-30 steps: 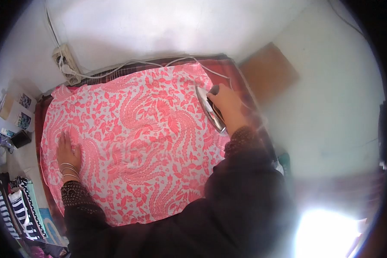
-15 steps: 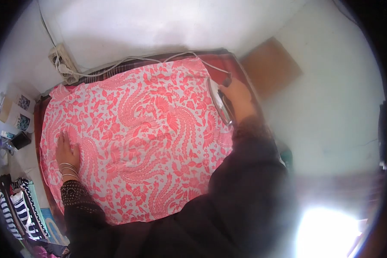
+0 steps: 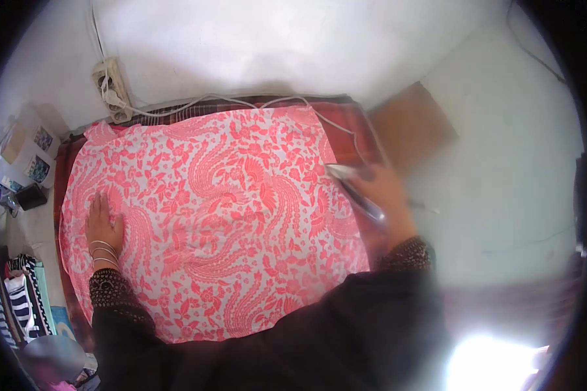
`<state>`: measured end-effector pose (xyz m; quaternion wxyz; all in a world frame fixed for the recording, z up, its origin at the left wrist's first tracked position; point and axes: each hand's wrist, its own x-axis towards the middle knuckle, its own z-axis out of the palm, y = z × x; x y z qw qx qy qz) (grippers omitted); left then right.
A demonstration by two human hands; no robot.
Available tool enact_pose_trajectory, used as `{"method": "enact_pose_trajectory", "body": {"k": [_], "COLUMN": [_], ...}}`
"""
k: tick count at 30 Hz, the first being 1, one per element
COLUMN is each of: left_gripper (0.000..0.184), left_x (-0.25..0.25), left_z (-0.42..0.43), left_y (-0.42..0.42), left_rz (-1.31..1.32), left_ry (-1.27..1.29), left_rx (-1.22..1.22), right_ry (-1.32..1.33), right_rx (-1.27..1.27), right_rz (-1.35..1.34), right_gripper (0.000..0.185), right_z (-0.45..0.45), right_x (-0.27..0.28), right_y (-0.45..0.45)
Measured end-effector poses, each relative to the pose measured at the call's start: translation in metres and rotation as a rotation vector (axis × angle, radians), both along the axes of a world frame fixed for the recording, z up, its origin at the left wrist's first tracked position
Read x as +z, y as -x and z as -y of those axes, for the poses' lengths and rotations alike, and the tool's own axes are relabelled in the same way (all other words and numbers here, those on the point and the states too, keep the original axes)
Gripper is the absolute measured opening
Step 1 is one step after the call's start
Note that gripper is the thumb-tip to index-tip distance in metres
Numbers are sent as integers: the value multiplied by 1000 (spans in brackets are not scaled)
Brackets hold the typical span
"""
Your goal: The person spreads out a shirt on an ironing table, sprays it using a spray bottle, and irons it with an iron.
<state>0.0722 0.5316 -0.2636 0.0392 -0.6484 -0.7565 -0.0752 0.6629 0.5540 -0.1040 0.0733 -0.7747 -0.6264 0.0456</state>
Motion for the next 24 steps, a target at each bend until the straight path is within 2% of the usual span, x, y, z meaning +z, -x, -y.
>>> {"method": "enact_pose_trajectory", "body": {"k": [1,4,6,9,11,13,15,18,21,24], "left_gripper": [68,68,67,67,66,66,66,66,66,66], "left_x": [1,7,8,3,8,8,3,0,1,3], "left_z": [1,-1,1,1,1,1,1,0,1,1], "left_y": [-1,-4,-5,-1,-5,-6,-1,2,1,1], "left_rz": [-7,29,-5,7,5,9,6,-1,1,22], "left_ry": [11,1,39,-3,18,30,-6,-9,-24,-22], "left_rx": [-4,8,11,-9,1,12,-16,-25,-31,-37], "right_ry": [-41,96,84,-6,-37,-205,-209,-413,-405,-387], "right_rx": [66,198,476,559,553,445,496,897,902,794], "right_rz": [-64,41,90,77,135,97,186,147,73,126], "right_gripper": [45,47,49,48,47,46,43,35,35,34], "right_z": [-2,-21,-34,-63,-86,-100,-108,-103,-99,-104], "right_x": [0,-13,-34,-39,-43,-48,-51,-57,-61,-60], "right_y": [24,82,104,105,94,90,91,99,92,49]}}
